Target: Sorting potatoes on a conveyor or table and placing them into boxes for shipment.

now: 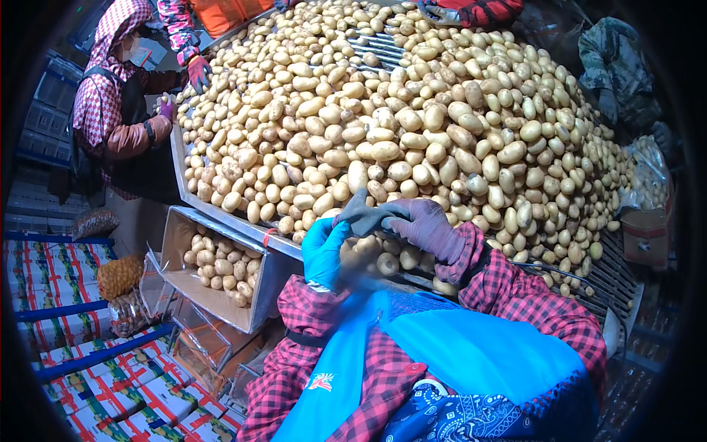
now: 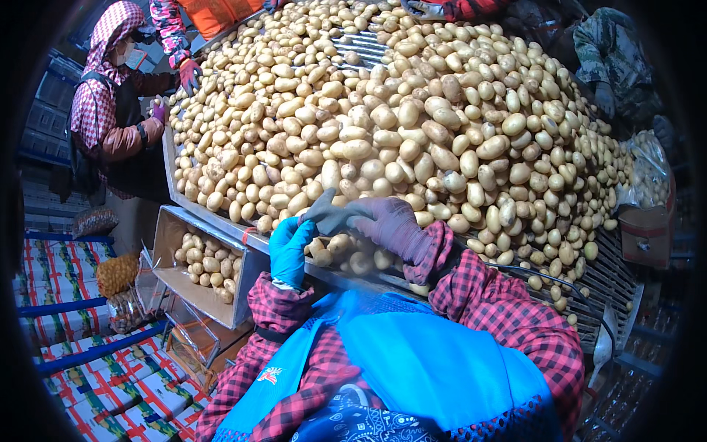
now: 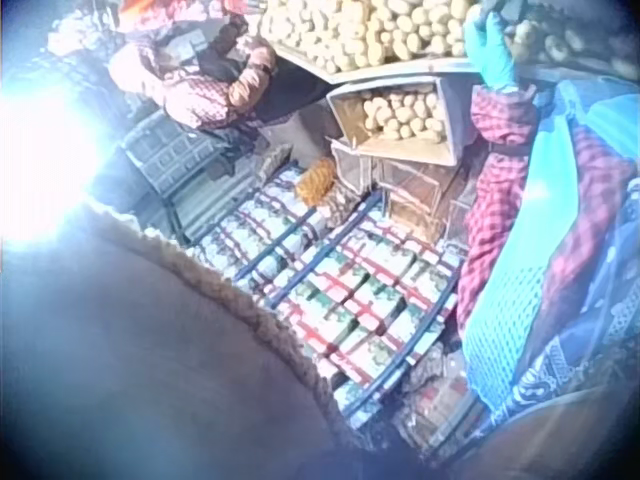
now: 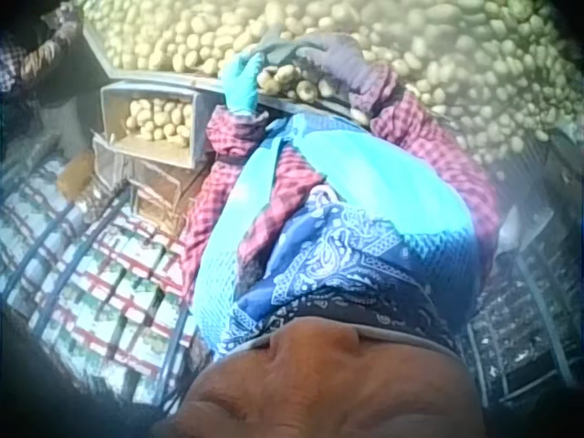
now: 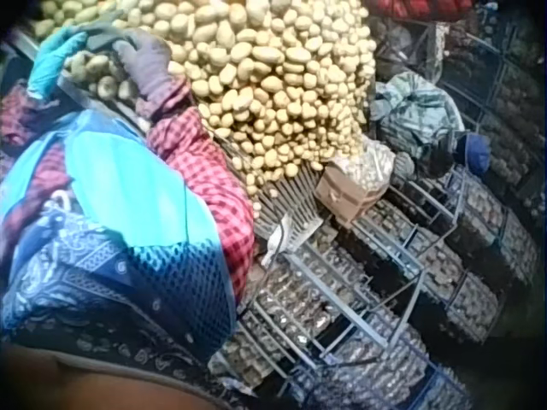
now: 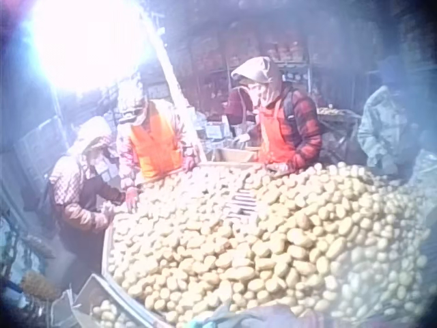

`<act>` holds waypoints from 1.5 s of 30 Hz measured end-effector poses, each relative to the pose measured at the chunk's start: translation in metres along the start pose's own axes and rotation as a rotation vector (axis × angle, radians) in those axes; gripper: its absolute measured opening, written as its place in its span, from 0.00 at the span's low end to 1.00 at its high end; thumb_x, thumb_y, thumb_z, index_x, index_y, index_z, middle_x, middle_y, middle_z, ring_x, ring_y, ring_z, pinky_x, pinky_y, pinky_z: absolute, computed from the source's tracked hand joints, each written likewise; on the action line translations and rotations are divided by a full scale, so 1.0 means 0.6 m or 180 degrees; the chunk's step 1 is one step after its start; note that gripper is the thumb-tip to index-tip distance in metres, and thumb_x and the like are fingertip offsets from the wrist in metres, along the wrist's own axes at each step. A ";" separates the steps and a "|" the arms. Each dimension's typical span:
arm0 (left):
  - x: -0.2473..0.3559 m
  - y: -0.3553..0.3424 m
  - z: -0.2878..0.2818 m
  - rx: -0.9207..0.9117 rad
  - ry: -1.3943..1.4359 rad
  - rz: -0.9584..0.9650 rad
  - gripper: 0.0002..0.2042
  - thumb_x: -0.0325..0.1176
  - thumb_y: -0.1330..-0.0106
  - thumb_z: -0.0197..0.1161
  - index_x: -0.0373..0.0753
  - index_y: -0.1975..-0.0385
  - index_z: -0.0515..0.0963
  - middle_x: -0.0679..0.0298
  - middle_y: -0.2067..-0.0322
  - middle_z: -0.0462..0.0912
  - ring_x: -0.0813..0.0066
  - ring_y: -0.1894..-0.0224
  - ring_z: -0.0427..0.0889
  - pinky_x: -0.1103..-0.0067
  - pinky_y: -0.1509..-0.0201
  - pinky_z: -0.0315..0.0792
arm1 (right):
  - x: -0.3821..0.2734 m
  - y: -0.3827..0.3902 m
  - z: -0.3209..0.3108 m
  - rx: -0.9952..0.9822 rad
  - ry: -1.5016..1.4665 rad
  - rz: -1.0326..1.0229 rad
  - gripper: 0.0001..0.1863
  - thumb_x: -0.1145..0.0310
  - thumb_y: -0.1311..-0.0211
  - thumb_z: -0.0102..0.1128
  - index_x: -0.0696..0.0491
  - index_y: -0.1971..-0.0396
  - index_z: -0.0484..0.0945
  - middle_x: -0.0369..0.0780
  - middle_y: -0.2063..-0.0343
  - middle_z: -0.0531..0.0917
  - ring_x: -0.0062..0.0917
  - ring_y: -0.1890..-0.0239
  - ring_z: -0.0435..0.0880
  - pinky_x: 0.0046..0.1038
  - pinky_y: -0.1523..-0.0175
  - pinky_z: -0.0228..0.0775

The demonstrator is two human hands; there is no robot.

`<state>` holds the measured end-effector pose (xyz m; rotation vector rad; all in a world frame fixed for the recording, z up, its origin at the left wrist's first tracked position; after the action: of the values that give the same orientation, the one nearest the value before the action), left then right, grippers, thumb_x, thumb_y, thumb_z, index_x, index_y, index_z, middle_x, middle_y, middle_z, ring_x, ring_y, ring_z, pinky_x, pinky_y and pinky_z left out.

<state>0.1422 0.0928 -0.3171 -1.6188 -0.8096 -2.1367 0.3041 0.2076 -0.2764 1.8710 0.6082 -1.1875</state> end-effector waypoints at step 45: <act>0.078 0.014 0.014 -0.0295 0.1315 0.0284 0.29 0.26 0.33 0.57 0.35 0.31 0.61 0.51 0.36 0.69 0.58 0.36 0.71 0.67 0.32 0.66 | -0.062 0.031 0.087 -0.0187 0.1422 -0.0768 0.16 0.54 0.41 0.61 0.53 0.66 0.83 0.47 0.73 0.84 0.38 0.68 0.85 0.36 0.62 0.76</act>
<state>0.1401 0.0946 -0.2690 -1.1622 -0.5049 -2.3553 0.2753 0.1548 -0.2472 2.0678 1.1273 -0.8829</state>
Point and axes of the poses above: each hand's wrist, its own y-axis away from the middle knuckle, its own z-axis out of the palm, x = y × z, the point moved 9 cm from there along -y, towards the middle knuckle
